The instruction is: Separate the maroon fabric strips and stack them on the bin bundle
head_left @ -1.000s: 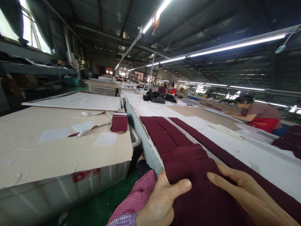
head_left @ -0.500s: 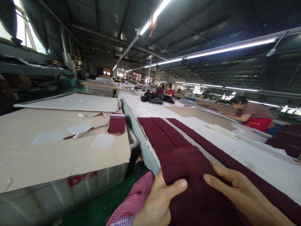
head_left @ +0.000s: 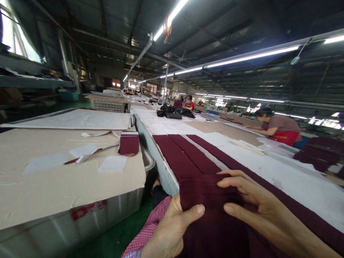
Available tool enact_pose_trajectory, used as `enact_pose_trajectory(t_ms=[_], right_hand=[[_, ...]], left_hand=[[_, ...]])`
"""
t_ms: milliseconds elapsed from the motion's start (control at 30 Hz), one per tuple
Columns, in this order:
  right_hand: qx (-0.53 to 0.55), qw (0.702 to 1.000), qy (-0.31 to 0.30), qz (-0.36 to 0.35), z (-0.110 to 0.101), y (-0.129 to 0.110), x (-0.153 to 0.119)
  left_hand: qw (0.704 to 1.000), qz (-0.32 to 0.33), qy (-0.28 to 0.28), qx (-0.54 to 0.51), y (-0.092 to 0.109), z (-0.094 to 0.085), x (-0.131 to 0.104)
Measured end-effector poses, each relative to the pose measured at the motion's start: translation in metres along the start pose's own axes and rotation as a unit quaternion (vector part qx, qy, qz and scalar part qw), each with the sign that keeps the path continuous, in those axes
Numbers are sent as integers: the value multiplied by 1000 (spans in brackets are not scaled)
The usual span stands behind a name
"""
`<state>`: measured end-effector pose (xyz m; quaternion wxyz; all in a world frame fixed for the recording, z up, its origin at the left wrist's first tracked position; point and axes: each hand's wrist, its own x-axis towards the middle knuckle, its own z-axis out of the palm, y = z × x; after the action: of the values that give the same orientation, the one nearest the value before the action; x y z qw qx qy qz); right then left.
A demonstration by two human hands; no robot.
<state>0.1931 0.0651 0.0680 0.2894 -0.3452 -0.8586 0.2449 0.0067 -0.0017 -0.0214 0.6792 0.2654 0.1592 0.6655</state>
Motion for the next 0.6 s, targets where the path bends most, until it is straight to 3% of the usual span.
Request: enact_pose_trajectory(t_ms=[600], right_hand=[[-26, 999, -25, 14, -1, -9, 5]], left_hand=[[998, 37, -41, 12, 6, -4, 0]])
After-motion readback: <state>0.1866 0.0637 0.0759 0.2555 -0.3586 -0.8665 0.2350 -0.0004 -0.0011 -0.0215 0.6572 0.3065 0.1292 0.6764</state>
